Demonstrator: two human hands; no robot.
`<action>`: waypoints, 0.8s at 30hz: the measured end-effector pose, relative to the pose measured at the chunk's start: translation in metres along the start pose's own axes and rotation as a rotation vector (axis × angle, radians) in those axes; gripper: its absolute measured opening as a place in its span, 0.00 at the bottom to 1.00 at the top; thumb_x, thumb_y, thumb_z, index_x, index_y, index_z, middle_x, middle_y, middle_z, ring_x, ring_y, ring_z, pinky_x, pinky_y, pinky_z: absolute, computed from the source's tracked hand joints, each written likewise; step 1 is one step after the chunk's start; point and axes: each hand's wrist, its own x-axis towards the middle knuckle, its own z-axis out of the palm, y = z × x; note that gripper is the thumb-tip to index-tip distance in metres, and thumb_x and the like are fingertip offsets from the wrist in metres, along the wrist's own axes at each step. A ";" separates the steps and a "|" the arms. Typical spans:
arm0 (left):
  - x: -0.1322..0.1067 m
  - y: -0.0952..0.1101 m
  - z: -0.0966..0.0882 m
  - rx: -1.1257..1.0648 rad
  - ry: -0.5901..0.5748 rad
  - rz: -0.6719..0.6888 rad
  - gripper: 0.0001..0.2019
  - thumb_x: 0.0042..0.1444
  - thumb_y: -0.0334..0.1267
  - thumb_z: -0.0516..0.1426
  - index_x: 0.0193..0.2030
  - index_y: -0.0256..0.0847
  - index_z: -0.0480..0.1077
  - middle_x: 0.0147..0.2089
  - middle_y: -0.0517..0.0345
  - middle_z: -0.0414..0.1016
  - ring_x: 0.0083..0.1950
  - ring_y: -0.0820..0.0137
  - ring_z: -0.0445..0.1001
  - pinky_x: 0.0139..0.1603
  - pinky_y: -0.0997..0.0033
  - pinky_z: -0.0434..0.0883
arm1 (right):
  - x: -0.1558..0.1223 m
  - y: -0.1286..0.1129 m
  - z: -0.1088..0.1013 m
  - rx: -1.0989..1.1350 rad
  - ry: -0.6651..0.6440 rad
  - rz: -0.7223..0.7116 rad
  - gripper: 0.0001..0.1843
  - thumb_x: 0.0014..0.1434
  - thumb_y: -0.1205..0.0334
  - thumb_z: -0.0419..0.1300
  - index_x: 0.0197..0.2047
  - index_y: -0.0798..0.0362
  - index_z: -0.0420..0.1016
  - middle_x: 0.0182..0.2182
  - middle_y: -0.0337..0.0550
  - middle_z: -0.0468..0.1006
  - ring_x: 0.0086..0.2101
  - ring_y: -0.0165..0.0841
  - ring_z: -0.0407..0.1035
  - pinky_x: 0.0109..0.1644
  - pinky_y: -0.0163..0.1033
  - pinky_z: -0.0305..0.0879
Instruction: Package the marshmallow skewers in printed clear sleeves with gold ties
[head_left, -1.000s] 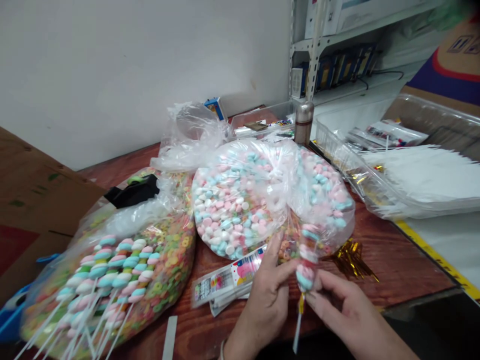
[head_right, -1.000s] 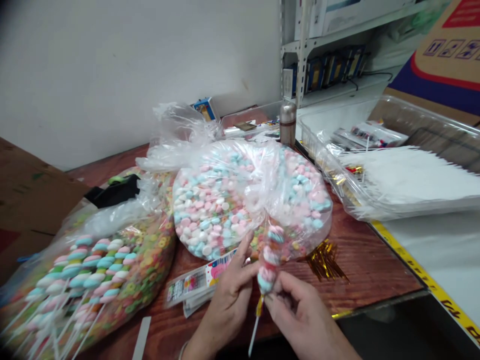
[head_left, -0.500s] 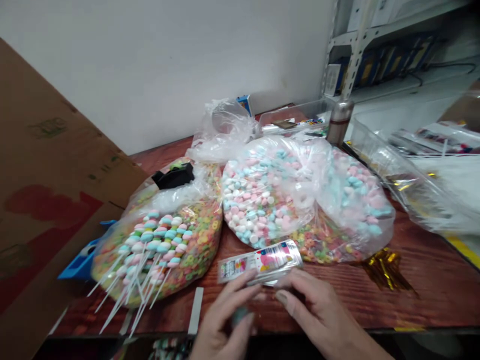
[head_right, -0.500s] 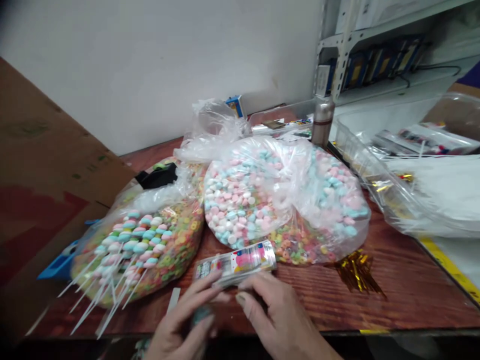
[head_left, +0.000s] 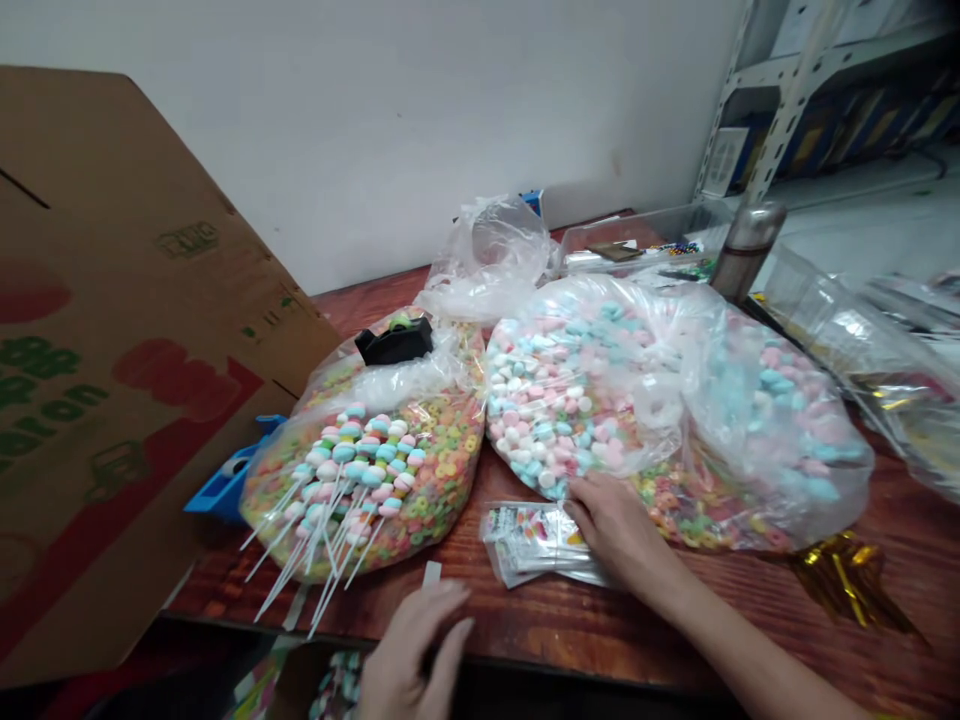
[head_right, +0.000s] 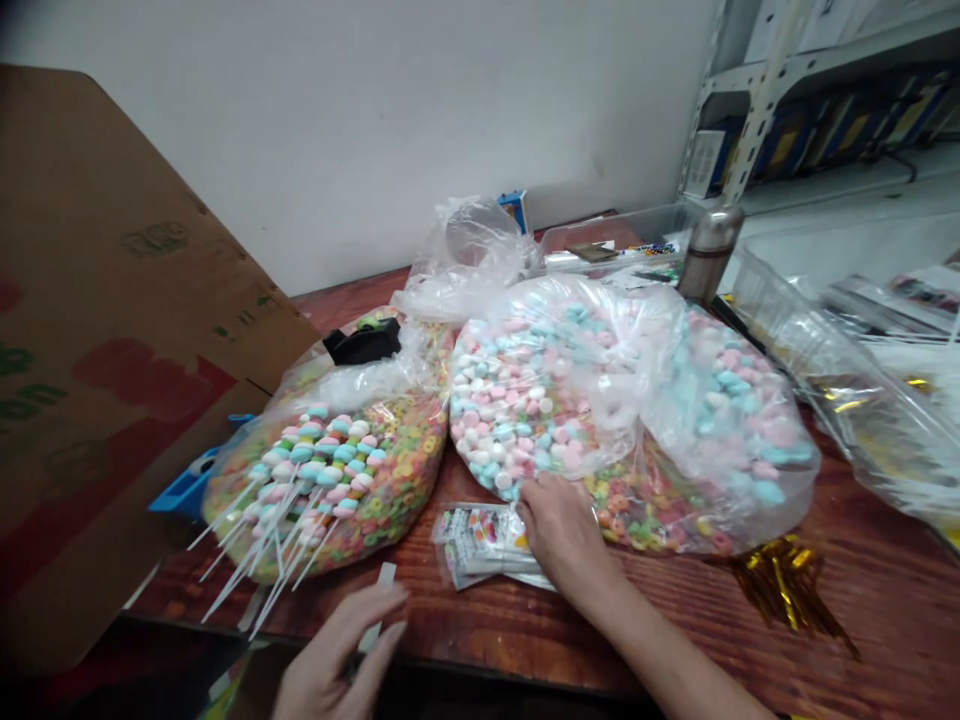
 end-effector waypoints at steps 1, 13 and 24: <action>0.017 0.015 0.020 0.016 0.024 0.023 0.16 0.56 0.35 0.59 0.52 0.51 0.72 0.52 0.54 0.79 0.52 0.62 0.77 0.52 0.65 0.75 | -0.001 0.002 0.001 -0.005 0.015 -0.007 0.08 0.61 0.67 0.59 0.29 0.53 0.72 0.29 0.41 0.75 0.34 0.37 0.70 0.38 0.39 0.60; 0.069 0.048 0.104 -0.343 -0.016 0.006 0.27 0.51 0.32 0.63 0.60 0.49 0.69 0.59 0.47 0.73 0.61 0.52 0.69 0.62 0.46 0.64 | -0.054 0.053 -0.057 0.007 0.503 0.017 0.07 0.66 0.65 0.54 0.45 0.51 0.73 0.37 0.43 0.79 0.39 0.38 0.71 0.48 0.43 0.62; 0.109 0.130 0.130 -1.978 -0.154 -0.842 0.10 0.44 0.40 0.70 0.32 0.38 0.79 0.32 0.55 0.78 0.35 0.71 0.74 0.39 0.72 0.70 | -0.072 0.039 -0.076 0.720 0.338 0.265 0.16 0.61 0.58 0.61 0.52 0.46 0.72 0.44 0.44 0.81 0.42 0.36 0.76 0.46 0.37 0.73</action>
